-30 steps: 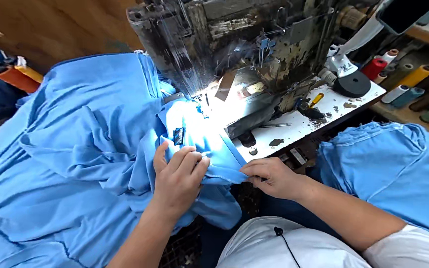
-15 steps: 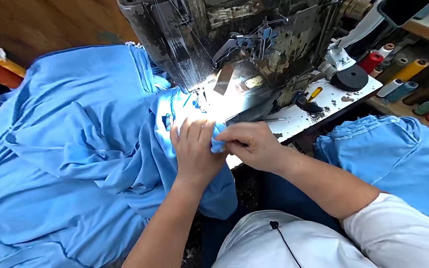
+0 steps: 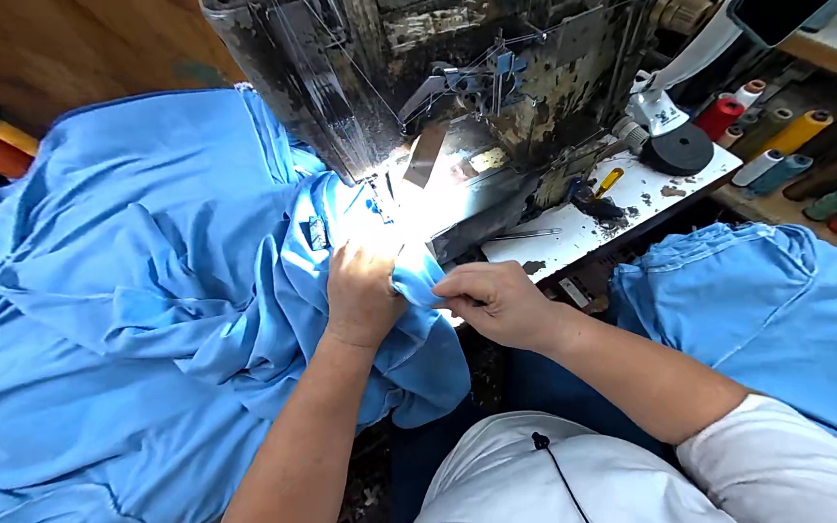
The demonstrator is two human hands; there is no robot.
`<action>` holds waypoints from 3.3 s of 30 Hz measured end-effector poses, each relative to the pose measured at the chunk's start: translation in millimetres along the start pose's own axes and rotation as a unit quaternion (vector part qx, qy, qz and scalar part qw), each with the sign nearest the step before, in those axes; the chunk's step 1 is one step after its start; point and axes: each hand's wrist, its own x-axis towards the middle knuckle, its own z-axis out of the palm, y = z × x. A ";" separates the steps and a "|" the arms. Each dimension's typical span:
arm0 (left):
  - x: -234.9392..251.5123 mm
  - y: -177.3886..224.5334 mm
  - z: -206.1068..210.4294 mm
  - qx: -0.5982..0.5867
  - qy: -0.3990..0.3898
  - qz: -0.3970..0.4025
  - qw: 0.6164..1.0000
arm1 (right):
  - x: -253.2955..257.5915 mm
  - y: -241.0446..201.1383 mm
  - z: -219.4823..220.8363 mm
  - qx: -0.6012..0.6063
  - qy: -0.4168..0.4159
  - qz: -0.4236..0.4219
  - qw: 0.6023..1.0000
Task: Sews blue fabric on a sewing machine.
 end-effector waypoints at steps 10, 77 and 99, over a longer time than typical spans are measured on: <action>42.0 3.5 -16.9 -0.012 -0.032 -0.118 0.992 | 83.3 -14.0 -8.3 -0.046 0.000 -0.088 0.995; 12.2 1.5 -133.2 0.047 -0.103 -0.035 0.993 | 54.0 26.4 10.0 -0.077 -0.119 0.005 0.990; -24.3 -18.8 -68.5 0.058 -0.088 0.101 0.989 | -24.3 20.6 3.8 -0.019 -0.057 -0.007 0.998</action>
